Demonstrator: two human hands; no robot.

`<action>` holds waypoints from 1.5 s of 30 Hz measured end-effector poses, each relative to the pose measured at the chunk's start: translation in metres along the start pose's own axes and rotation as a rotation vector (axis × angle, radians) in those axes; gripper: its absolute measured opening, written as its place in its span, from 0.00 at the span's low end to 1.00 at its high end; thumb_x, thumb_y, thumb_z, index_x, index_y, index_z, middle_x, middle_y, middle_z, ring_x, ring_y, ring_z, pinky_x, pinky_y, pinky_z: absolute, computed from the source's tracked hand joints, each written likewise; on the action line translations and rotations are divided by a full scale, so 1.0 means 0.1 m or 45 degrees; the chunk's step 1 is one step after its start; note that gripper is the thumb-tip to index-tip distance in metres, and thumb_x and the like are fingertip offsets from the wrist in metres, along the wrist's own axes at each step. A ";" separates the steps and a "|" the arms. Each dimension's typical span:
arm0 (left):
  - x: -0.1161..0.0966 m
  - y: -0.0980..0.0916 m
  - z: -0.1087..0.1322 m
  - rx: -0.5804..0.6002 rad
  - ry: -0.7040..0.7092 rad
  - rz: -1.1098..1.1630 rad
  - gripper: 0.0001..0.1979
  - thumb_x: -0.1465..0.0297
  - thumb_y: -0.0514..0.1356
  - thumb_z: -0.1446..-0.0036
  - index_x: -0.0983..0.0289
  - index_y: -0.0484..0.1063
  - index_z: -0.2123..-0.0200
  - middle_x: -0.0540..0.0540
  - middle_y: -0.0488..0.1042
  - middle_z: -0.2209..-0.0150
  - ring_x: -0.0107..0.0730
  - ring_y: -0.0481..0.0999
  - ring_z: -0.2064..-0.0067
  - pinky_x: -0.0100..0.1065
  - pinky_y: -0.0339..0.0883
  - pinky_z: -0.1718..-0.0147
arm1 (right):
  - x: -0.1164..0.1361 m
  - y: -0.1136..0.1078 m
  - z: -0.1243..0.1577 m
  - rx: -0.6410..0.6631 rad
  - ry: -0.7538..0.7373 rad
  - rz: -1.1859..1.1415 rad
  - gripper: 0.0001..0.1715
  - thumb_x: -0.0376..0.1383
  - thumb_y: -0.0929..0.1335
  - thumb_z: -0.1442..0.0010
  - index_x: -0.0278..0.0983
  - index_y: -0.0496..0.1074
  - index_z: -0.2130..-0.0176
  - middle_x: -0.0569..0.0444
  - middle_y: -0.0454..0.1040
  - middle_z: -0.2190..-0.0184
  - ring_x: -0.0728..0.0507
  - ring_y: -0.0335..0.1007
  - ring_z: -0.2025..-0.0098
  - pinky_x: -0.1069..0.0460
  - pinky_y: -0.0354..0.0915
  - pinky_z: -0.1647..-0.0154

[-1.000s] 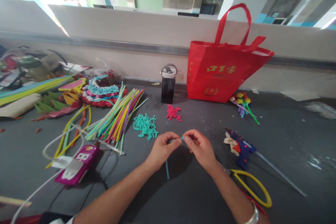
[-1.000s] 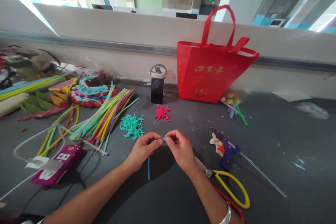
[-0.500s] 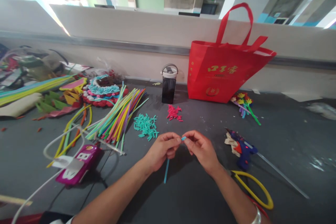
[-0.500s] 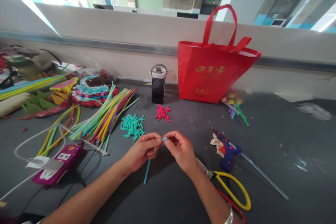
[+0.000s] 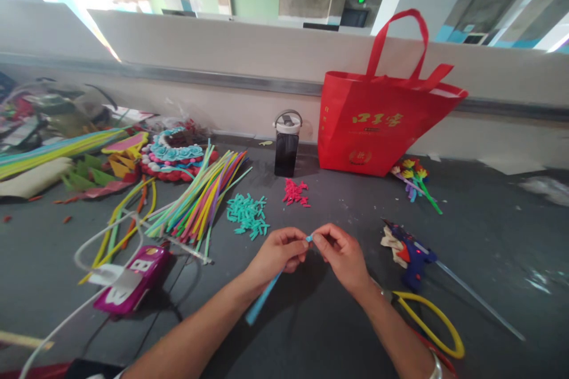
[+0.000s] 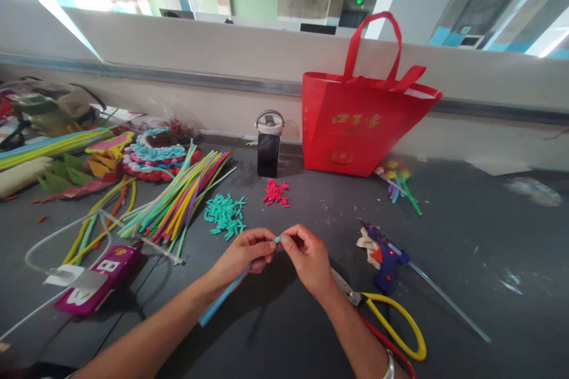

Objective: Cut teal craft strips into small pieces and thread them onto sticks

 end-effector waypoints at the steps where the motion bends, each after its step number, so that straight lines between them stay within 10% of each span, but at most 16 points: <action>1: 0.01 0.00 0.00 0.009 -0.007 0.009 0.13 0.64 0.66 0.54 0.67 0.70 0.72 0.48 0.68 0.80 0.16 0.57 0.85 0.23 0.47 0.86 | 0.01 0.00 0.00 -0.003 -0.010 0.016 0.13 0.42 0.65 0.39 0.37 0.70 0.72 0.59 0.68 0.78 0.51 0.62 0.76 0.57 0.58 0.74; 7: 0.10 0.02 0.02 0.097 -0.153 0.188 0.11 0.70 0.67 0.56 0.69 0.72 0.69 0.55 0.73 0.73 0.24 0.69 0.77 0.28 0.62 0.78 | 0.03 0.03 0.01 0.055 -0.020 0.006 0.12 0.41 0.65 0.39 0.37 0.70 0.70 0.58 0.72 0.76 0.50 0.67 0.73 0.57 0.62 0.70; 12: 0.12 0.10 0.08 0.228 -0.319 0.316 0.08 0.73 0.64 0.53 0.69 0.70 0.68 0.46 0.62 0.78 0.13 0.53 0.82 0.21 0.45 0.85 | 0.02 0.04 -0.01 0.085 0.000 -0.012 0.13 0.42 0.65 0.38 0.37 0.69 0.70 0.59 0.71 0.77 0.51 0.65 0.75 0.57 0.60 0.72; 16: 0.07 0.13 0.12 0.136 -0.241 0.178 0.07 0.67 0.60 0.48 0.65 0.67 0.70 0.40 0.50 0.84 0.15 0.42 0.85 0.23 0.35 0.87 | -0.01 0.03 -0.01 0.085 0.045 -0.073 0.14 0.44 0.65 0.39 0.37 0.70 0.70 0.59 0.68 0.79 0.52 0.60 0.78 0.57 0.58 0.75; 45: 0.08 0.18 0.12 -0.063 -0.055 0.203 0.14 0.60 0.64 0.50 0.64 0.67 0.74 0.39 0.49 0.89 0.16 0.45 0.87 0.24 0.42 0.89 | -0.18 0.24 0.07 -0.001 0.308 -0.681 0.18 0.50 0.67 0.41 0.37 0.68 0.69 0.62 0.62 0.81 0.52 0.57 0.80 0.58 0.59 0.83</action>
Point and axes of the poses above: each hand's wrist, its own z-axis away from the middle knuckle, its own y-axis out of the palm, x = y × z, the point moved 7 cm from there along -z, towards the middle knuckle
